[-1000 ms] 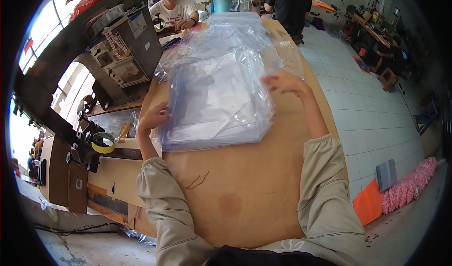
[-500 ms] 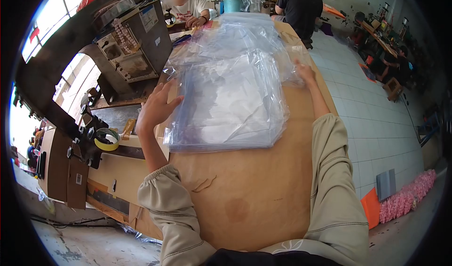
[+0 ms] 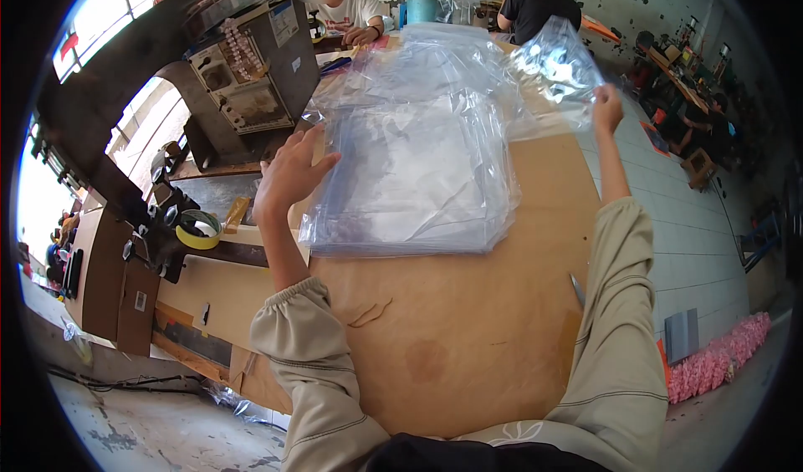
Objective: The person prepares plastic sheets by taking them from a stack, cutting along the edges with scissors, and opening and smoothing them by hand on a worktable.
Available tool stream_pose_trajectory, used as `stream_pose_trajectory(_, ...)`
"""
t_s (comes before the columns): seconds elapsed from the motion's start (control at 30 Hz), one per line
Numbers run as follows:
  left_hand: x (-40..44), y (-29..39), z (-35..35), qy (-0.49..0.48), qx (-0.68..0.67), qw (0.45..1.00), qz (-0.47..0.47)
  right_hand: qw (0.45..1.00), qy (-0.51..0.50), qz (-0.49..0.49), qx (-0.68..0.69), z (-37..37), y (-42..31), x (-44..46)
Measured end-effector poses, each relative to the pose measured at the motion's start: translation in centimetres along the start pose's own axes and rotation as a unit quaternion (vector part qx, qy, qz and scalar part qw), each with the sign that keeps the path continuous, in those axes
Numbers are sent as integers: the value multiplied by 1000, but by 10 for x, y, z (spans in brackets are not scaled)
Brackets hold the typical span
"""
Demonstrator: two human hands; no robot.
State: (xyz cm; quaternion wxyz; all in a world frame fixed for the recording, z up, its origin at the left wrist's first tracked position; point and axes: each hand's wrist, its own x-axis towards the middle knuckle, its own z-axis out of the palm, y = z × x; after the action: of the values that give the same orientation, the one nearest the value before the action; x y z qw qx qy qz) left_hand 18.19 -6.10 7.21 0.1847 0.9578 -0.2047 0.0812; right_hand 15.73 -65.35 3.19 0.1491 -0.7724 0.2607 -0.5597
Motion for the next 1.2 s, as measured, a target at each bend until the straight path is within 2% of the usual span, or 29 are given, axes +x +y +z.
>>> stream_pose_trajectory(0.07,-1,4,-2,2,0,1000,-3,994,56,-91,28,-47,-31,24)
stream_pose_trajectory(0.13,-4,12,-6,1,8,1000,-11,984,4,-108,140,-79,-23,61)
stream_pose_trajectory(0.23,-7,22,-7,16,7,1000,-3,957,19,-181,227,-162,-69,56)
stream_pose_trajectory(0.3,-10,33,-13,17,11,1000,7,945,24,-254,203,-219,-112,18)
stream_pose_trajectory(0.37,-12,38,-15,37,2,999,39,962,-12,-257,90,-281,-159,-49)
stream_pose_trajectory(0.4,-10,32,-13,54,-9,996,66,955,-55,-290,28,-310,-171,-87)
stream_pose_trajectory(0.43,-10,28,-12,70,-20,993,92,937,-109,-329,51,-333,-187,-129)
stream_pose_trajectory(0.47,-15,29,-18,97,-29,988,113,891,-197,-406,46,-360,-209,-169)
stream_pose_trajectory(0.5,-24,35,-29,115,-58,981,144,859,-318,-395,65,-379,-207,-213)
stream_pose_trajectory(0.53,-35,40,-35,144,-94,967,190,805,-466,-339,143,-394,-227,-246)
stream_pose_trajectory(0.57,-46,43,-40,173,-129,949,232,707,-621,-274,198,-404,-224,-280)
stream_pose_trajectory(0.67,-98,61,-56,169,-113,939,278,601,-700,-277,267,-406,-203,-300)
stream_pose_trajectory(0.73,-149,71,-55,146,-28,948,282,765,-561,-263,178,-406,-184,-284)
stream_pose_trajectory(0.77,-183,79,-52,79,3,971,226,845,-492,-195,73,-409,-172,-284)
stream_pose_trajectory(0.8,-219,81,-44,44,24,967,248,901,-414,-124,-39,-414,-160,-286)
stream_pose_trajectory(0.83,-257,82,-33,7,41,962,268,906,-408,-54,-99,-419,-148,-290)
stream_pose_trajectory(0.87,-295,84,-21,-35,6,970,239,905,-394,15,-158,-423,-137,-294)
stream_pose_trajectory(0.9,-325,84,-9,-74,-28,974,211,898,-411,45,-150,-428,-130,-298)
stream_pose_trajectory(0.97,-362,80,24,-86,-90,977,174,882,-438,105,-135,-436,-119,-306)
stream_pose_trajectory(1.0,-370,89,32,-44,-122,985,112,869,-455,156,-116,-437,-117,-306)
stream_pose_trajectory(1.03,-371,88,40,-52,-165,981,91,859,-470,204,-3,-435,-117,-310)
stream_pose_trajectory(1.1,-367,87,55,-68,-257,963,52,804,-473,290,215,-432,-112,-320)
stream_pose_trajectory(1.13,-358,88,57,-35,-288,954,67,836,-436,256,214,-427,-112,-327)
stream_pose_trajectory(1.2,-338,86,54,-23,-277,958,72,903,-377,174,109,-426,-122,-323)
